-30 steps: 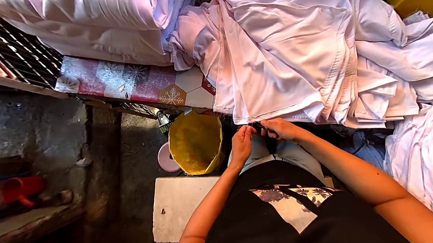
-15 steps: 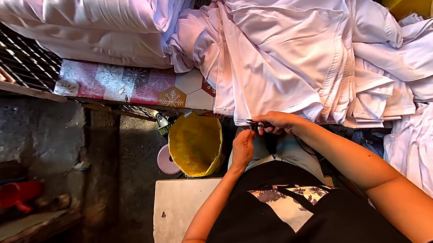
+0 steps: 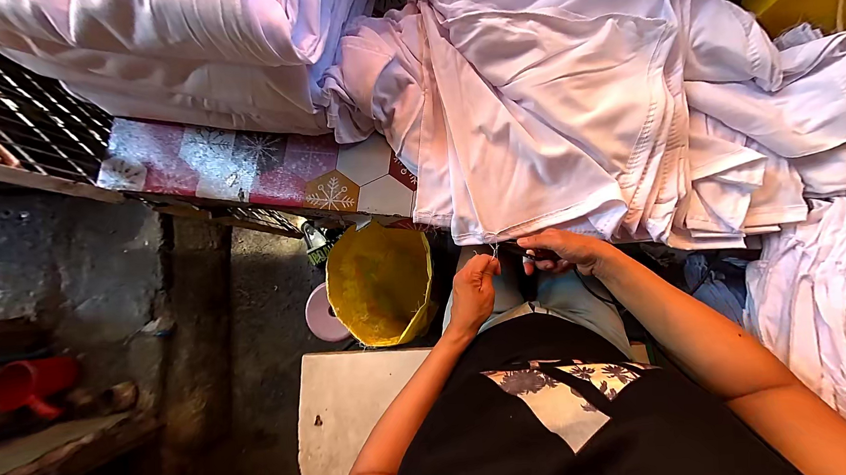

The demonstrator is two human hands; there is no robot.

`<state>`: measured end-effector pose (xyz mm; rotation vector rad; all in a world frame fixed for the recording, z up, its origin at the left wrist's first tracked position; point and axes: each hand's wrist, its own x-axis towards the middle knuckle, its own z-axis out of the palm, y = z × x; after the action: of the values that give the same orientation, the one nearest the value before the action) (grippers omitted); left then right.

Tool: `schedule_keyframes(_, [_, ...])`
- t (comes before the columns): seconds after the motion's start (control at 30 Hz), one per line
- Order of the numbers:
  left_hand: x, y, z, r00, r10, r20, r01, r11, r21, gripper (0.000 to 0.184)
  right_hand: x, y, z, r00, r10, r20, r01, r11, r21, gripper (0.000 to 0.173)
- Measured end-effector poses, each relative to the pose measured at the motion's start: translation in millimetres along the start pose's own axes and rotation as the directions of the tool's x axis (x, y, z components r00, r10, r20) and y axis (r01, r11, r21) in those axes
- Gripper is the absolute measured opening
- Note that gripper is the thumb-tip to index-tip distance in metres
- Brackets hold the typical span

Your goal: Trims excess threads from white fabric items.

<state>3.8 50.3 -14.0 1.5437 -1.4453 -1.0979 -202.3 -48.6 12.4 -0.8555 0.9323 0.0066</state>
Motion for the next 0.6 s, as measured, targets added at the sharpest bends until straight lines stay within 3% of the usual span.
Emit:
schedule_keyframes(0.27, [1,6,3,1.0,0.02,0.018,-0.021,0.999,0.024,0.029,23,12,9,0.998,-0.044,0.055,0.026,0.957,0.288,0.053])
schedule_keyframes(0.47, [1,5,3,0.999,0.028,0.024,-0.029,0.999,0.045,0.029,26,10,18,0.996,-0.014,-0.092,0.036,0.971,0.235,0.05])
schedule_keyframes(0.53, [-3,2,-12,1.0,0.008,0.015,-0.01,0.984,0.18,0.03,21,13,17,0.997,-0.024,-0.078,0.038,0.982,0.187,0.049])
schedule_keyframes(0.57, [-5,1,-26,0.998,-0.065,0.016,0.057,0.947,0.317,0.029,17,15,14,0.999,-0.028,-0.047,0.036,0.984,0.175,0.049])
schedule_keyframes(0.6, [-4,2,-44,0.974,-0.225,0.025,0.187,0.862,0.471,0.027,13,17,11,0.999,-0.028,-0.021,0.031,0.984,0.175,0.05])
